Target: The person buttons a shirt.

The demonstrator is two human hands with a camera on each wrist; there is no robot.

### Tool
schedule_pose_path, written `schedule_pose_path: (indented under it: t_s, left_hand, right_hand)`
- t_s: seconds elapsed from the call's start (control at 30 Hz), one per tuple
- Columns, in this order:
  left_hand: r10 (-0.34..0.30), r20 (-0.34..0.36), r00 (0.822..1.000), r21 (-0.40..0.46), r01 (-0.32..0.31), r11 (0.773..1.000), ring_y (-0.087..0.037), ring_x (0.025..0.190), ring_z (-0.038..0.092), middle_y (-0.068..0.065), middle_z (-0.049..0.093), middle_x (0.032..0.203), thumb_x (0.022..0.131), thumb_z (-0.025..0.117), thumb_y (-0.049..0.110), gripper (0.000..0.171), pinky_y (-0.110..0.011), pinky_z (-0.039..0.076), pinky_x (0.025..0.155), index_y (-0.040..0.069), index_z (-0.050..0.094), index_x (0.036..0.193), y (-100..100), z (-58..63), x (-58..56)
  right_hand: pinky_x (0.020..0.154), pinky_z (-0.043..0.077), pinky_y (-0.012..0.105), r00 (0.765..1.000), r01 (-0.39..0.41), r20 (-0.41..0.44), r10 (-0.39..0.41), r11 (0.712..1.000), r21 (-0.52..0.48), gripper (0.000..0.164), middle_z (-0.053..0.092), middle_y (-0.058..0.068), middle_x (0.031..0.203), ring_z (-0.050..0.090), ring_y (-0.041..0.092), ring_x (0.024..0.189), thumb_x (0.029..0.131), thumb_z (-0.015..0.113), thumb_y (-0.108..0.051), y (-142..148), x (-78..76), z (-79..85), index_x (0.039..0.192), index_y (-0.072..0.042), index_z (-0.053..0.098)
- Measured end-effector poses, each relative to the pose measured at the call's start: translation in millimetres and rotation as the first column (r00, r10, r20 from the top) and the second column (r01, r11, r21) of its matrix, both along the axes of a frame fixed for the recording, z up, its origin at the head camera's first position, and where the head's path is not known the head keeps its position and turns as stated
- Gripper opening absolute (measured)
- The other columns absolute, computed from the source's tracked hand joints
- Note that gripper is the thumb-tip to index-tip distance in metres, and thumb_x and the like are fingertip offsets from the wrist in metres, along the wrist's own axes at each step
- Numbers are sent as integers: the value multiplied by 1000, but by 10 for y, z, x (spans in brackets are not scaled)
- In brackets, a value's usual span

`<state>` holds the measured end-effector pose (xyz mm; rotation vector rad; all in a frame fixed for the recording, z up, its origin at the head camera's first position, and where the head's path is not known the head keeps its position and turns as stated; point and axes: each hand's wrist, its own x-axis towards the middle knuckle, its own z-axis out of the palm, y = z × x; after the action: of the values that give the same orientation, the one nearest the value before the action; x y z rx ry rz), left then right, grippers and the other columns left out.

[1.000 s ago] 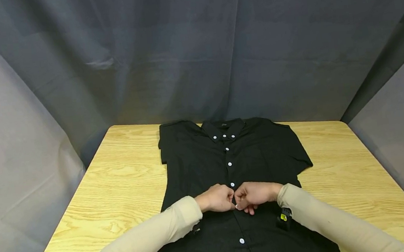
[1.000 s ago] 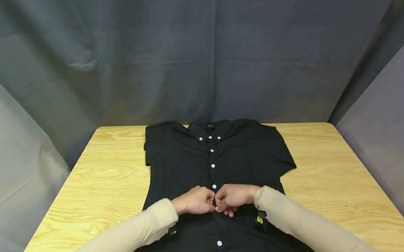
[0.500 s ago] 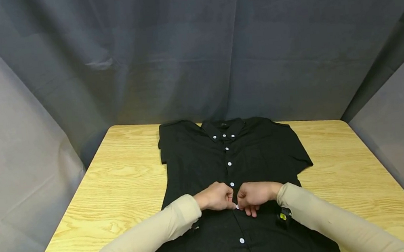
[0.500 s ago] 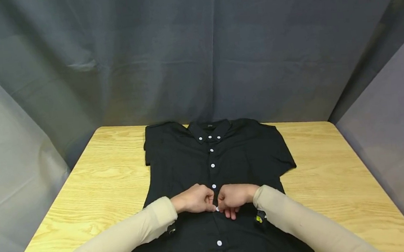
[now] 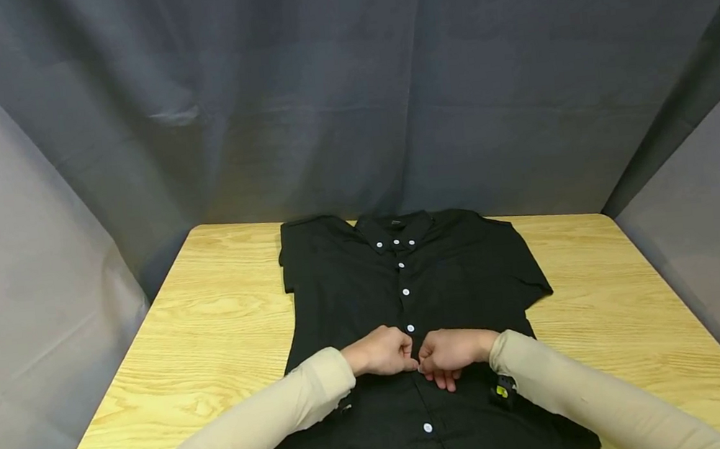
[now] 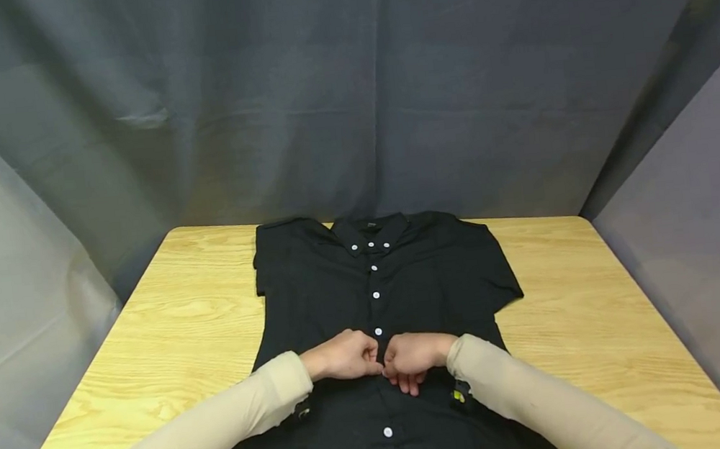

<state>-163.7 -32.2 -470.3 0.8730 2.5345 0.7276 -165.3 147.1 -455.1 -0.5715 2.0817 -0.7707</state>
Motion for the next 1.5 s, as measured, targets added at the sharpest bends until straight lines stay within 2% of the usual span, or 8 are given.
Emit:
schedule_pose_path:
  t_s: [0.23,0.5,0.63,0.83,1.0,1.13,1.3,1.5]
  left_hand:
    - [-3,-24,1000,2,3,1000,-5,50,47,11,49,54,84,69,22,25,-17,37,48,17,58,63,-57,8,82]
    - [-6,-41,999,5,6,1000,-3,48,46,12,47,51,82,71,20,26,-17,35,46,17,58,59,-124,30,243]
    - [-73,-14,997,3,73,997,-2,47,45,13,47,50,82,71,19,24,-17,35,46,18,58,63,-154,40,315]
    - [-212,71,975,26,211,977,2,46,45,16,50,53,84,68,17,18,-15,37,46,18,61,69,-172,64,402]
    - [-260,102,960,58,255,965,5,48,46,16,52,56,82,71,15,12,-13,39,48,17,63,74,-147,64,458]
    - [-251,68,966,42,249,968,7,48,46,17,52,55,78,76,19,15,-13,39,48,18,61,74,-109,53,511]
    - [-192,-22,981,-36,191,981,4,49,46,18,49,56,75,79,31,23,-14,37,45,22,58,68,-57,26,575]
    - [-163,-70,984,-91,156,984,1,48,45,17,48,55,74,79,36,28,-17,35,43,24,56,64,-23,-10,619]
  right_hand:
    - [42,38,24,998,-1,-57,0,1000,-18,30,61,9,58,58,16,45,95,53,-12,-23,63,17,68,-3,62]
    - [41,40,23,993,-51,-108,56,997,49,35,55,1,48,52,10,38,90,62,-17,-18,191,38,57,-8,57]
    - [40,40,21,992,-57,-109,62,997,49,36,51,-3,45,48,8,35,90,63,-20,-16,252,70,56,-11,56]
    - [36,37,20,998,-68,12,67,997,35,38,57,2,46,53,8,36,92,60,-26,-30,349,127,58,-8,61]
    - [35,40,23,994,-106,13,106,991,84,37,61,5,50,56,10,37,89,63,-28,-48,413,140,59,-7,63]
    - [35,40,23,990,-112,-67,121,987,119,37,59,2,47,55,10,36,85,68,-31,-73,458,106,55,-9,61]
    - [35,41,23,982,-80,-157,103,986,145,42,54,-1,41,53,10,33,79,72,-36,-100,504,68,48,-12,57]
    - [38,45,26,981,-79,-163,102,987,142,36,55,0,42,54,11,34,78,73,-28,-93,518,78,50,-10,59]
